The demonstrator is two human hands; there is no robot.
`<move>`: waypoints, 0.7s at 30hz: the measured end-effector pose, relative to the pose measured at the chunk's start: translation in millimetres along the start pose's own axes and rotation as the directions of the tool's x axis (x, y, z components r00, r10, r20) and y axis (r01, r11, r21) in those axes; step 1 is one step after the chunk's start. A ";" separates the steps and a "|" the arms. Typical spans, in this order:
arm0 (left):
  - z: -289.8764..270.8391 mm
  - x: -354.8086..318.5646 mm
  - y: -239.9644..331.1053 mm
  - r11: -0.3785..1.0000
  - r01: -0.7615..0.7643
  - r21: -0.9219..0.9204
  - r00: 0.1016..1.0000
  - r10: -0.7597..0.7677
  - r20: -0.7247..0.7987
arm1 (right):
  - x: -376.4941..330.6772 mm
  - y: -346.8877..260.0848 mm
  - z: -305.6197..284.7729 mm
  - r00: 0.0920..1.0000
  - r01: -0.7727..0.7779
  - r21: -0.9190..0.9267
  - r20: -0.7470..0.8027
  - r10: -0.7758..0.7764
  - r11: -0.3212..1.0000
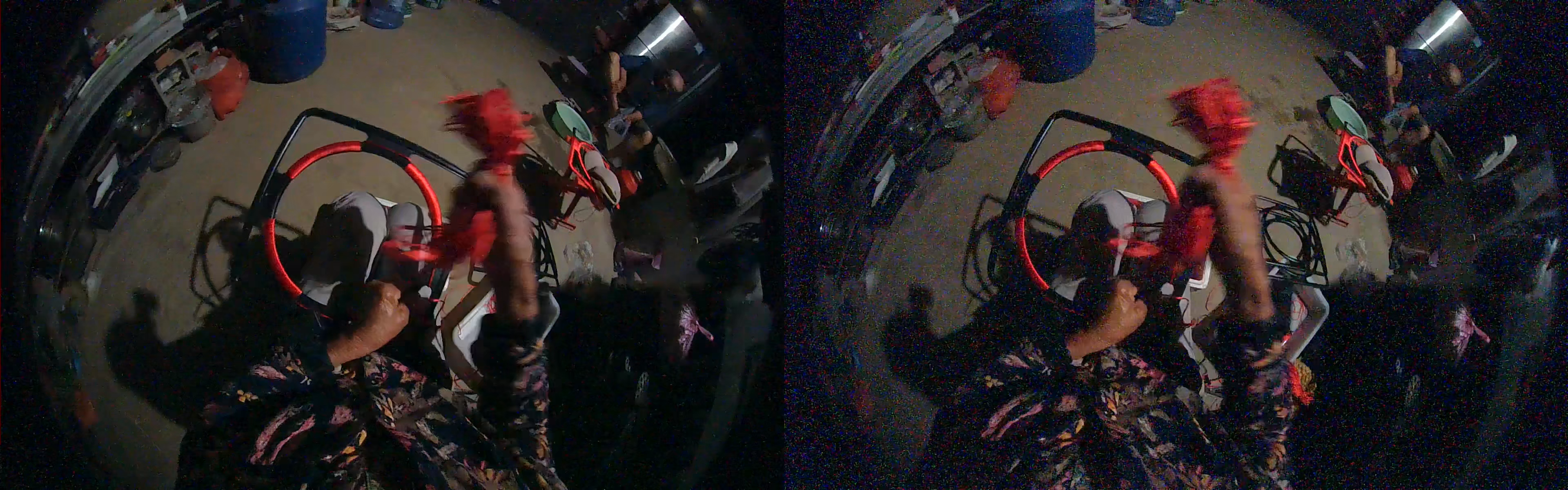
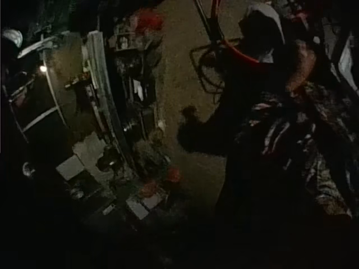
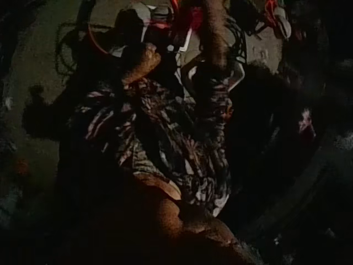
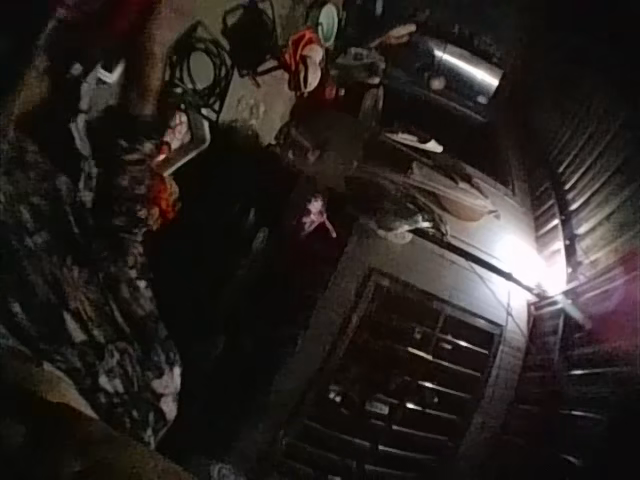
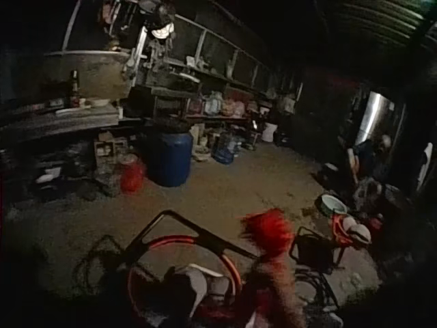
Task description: Wrapping red string around a black circular frame to create a decoration.
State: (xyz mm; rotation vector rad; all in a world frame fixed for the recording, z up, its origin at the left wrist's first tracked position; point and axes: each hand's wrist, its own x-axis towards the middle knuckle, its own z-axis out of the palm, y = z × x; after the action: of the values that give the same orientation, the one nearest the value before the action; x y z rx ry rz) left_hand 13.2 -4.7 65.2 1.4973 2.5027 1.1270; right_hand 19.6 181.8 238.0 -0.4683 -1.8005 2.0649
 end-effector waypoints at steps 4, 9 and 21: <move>6.1 11.8 -1.3 0.945 0.174 -0.275 0.967 -0.218 -0.136 | -61.1 -61.9 -86.6 0.882 0.158 0.183 -0.469 -0.055 0.970; -34.2 39.8 -2.0 0.694 0.497 -0.521 0.868 -0.402 0.291 | -178.2 -55.2 -175.9 0.600 0.266 -0.057 -0.771 -0.212 0.962; -52.0 47.8 5.6 0.440 0.688 -0.576 0.725 -0.447 0.524 | -229.8 94.8 -156.3 0.644 -0.042 0.083 -0.760 0.090 0.996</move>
State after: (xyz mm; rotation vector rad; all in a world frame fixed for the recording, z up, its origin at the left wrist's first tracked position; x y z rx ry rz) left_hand -26.9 4.2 122.8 0.4435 1.6979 1.3696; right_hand 290.7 197.4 126.2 -1.1980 -1.1960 1.5552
